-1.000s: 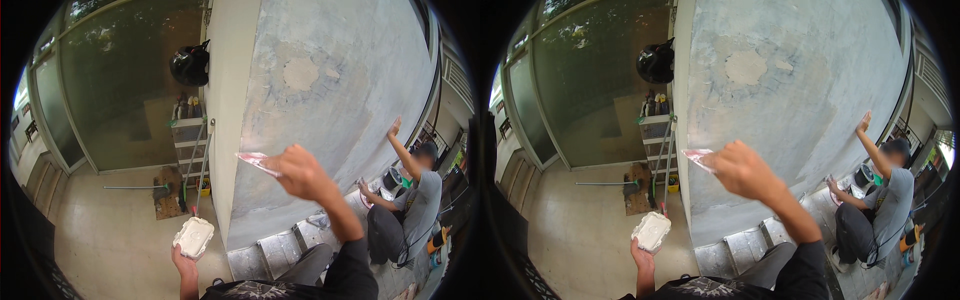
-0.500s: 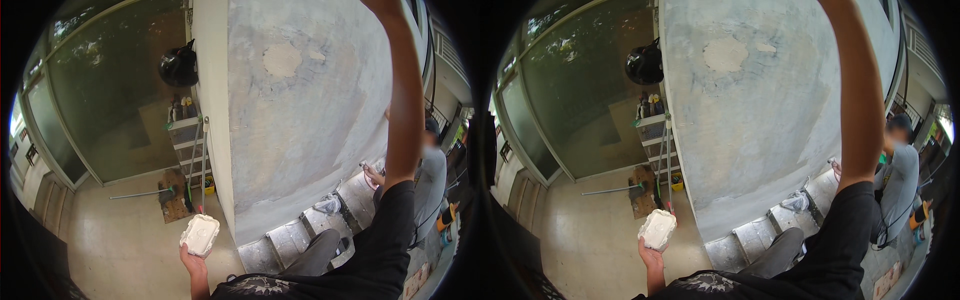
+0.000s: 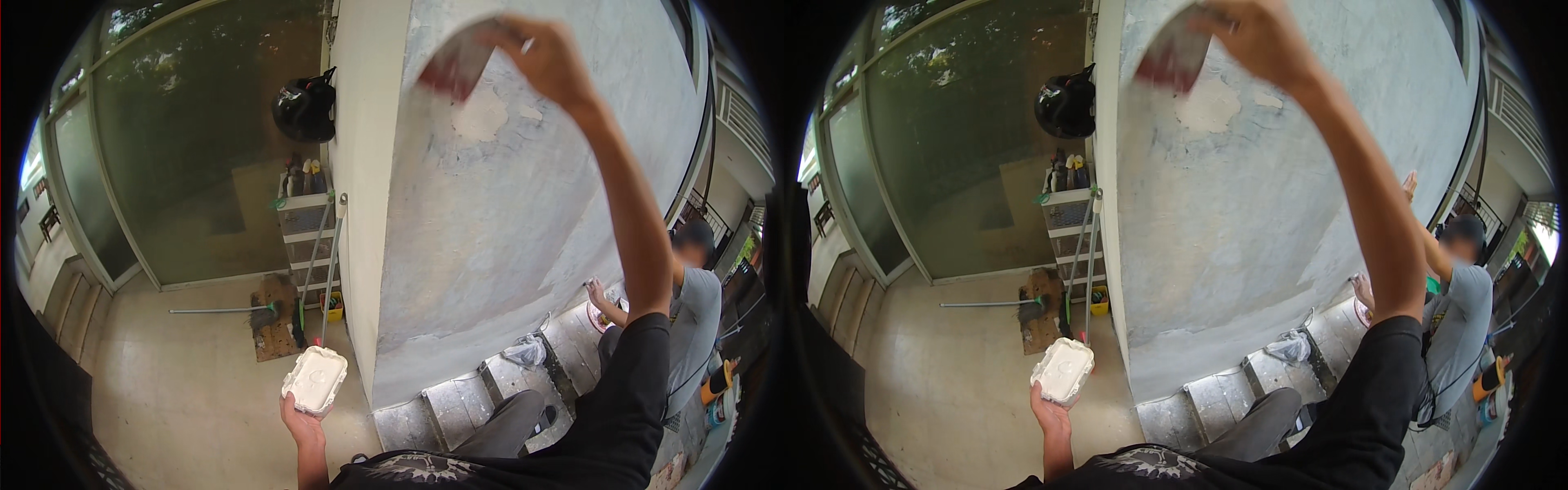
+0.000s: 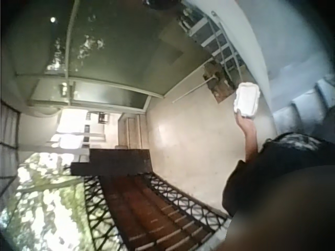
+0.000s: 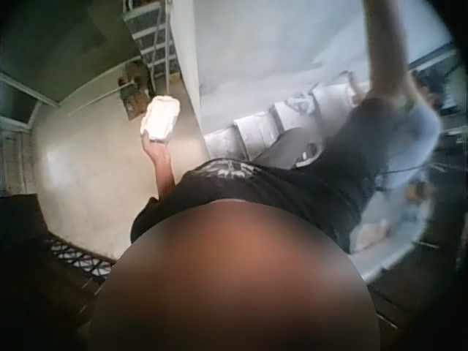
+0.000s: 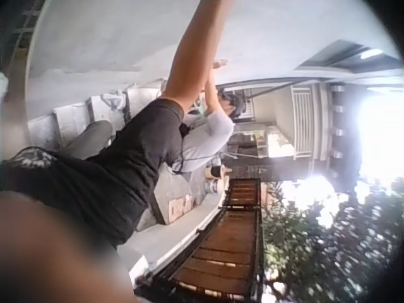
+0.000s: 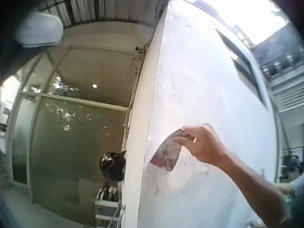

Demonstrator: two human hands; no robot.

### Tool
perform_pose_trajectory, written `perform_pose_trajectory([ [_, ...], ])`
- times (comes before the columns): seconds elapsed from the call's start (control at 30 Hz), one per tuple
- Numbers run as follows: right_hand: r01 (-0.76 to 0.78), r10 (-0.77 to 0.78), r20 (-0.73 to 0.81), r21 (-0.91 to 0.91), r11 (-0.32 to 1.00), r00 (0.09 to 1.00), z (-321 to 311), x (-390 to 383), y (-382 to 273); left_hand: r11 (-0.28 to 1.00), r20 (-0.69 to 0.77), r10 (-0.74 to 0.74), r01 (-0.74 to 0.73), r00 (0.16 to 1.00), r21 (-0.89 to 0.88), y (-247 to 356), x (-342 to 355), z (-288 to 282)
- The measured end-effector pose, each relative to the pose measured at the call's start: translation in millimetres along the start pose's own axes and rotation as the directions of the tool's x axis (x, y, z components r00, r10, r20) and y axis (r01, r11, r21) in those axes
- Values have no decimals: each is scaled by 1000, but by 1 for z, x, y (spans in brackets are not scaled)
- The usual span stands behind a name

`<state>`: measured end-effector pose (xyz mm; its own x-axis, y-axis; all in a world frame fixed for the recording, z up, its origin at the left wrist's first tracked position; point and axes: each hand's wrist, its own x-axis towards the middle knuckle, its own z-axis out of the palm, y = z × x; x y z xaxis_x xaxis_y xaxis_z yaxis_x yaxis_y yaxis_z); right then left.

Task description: The person applies wall filler from a plastic container onto a concrete wall using a scraper.

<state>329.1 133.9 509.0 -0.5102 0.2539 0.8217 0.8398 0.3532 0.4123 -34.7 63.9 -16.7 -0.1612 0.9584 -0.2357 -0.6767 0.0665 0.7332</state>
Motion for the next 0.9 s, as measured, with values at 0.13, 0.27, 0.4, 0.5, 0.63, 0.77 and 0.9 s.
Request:
perform_pose_trajectory([
  [0.13, 75, -176, -440, -237, 969, 880, -38, 48, 58, 1000, -15, 2, -2, 1000, 8, 0, -1, -5],
  [0.27, -3, 24, -258, 78, 997, 966, -86, 43, -25, 1000, 24, -25, 25, 999, -5, -3, 4, 1],
  [0.4, -23, -69, 349, 253, 967, 935, -24, 5, -38, 999, 28, -28, 27, 999, 19, 5, 2, -2],
  [0.5, -100, -16, 540, 186, 977, 841, 16, -1, -80, 999, 15, -21, 21, 1000, 44, 10, 1, 1],
  [0.63, 134, -144, 37, 191, 972, 989, 19, 41, 20, 1000, 59, -11, 11, 998, 12, 2, 5, 5],
  [0.77, -43, -32, -482, -143, 989, 876, -72, 81, 38, 1000, 71, -15, 14, 997, 12, 1, 2, 0],
  [0.9, -290, 29, -654, -295, 910, 756, -113, 58, 61, 995, 58, -53, 48, 997, 91, 5, -5, 0],
])
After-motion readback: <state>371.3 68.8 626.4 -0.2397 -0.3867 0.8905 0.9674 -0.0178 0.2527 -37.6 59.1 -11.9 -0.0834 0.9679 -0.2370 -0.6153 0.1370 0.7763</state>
